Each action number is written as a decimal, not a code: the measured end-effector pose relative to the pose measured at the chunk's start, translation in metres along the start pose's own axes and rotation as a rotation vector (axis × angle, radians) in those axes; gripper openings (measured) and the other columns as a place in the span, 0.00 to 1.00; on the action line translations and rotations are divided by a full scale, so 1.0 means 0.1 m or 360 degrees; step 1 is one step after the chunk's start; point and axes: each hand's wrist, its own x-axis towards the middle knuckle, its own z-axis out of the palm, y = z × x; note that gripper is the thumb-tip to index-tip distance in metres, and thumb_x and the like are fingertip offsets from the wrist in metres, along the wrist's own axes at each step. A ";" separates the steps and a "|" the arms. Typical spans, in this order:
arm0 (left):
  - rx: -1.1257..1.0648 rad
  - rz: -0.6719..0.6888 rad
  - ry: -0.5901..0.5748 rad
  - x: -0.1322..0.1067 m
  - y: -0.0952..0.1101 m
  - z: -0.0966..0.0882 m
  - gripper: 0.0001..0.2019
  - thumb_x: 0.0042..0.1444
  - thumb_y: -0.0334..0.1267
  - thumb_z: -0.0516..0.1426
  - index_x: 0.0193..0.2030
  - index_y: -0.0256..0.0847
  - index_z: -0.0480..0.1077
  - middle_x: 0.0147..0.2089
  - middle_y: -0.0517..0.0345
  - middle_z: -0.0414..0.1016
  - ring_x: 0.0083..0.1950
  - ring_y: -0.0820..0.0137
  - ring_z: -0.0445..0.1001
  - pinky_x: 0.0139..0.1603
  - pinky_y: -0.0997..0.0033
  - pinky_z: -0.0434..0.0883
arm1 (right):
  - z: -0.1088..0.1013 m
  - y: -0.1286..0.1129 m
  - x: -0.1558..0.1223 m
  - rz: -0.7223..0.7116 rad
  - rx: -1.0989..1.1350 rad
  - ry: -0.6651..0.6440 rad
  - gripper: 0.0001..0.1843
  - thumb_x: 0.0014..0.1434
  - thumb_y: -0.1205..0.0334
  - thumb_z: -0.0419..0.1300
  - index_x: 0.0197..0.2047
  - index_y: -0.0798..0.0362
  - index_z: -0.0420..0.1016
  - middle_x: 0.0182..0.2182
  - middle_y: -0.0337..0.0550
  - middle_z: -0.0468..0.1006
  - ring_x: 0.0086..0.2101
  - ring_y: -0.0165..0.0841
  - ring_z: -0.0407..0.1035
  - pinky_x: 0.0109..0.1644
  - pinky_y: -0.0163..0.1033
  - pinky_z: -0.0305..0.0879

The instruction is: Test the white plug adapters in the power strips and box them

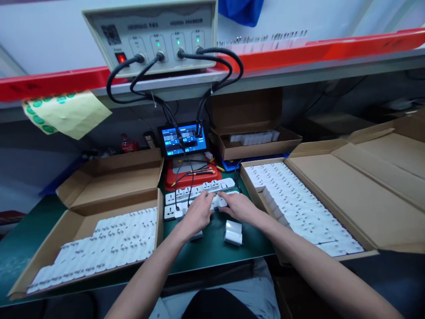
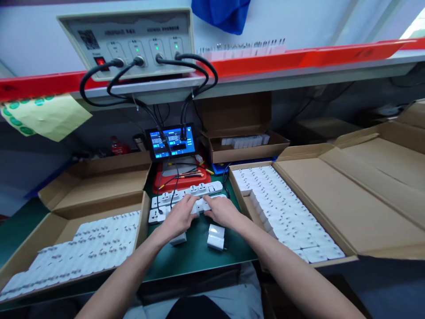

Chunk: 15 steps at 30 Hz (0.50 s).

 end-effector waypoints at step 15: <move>0.0096 0.0169 0.0208 -0.08 0.10 0.09 0.28 0.64 0.29 0.68 0.69 0.45 0.69 0.71 0.40 0.77 0.71 0.47 0.78 0.70 0.50 0.78 | 0.01 0.10 0.01 -0.0089 -0.0021 0.0087 0.32 0.70 0.51 0.69 0.73 0.51 0.73 0.61 0.60 0.85 0.57 0.55 0.82 0.56 0.48 0.74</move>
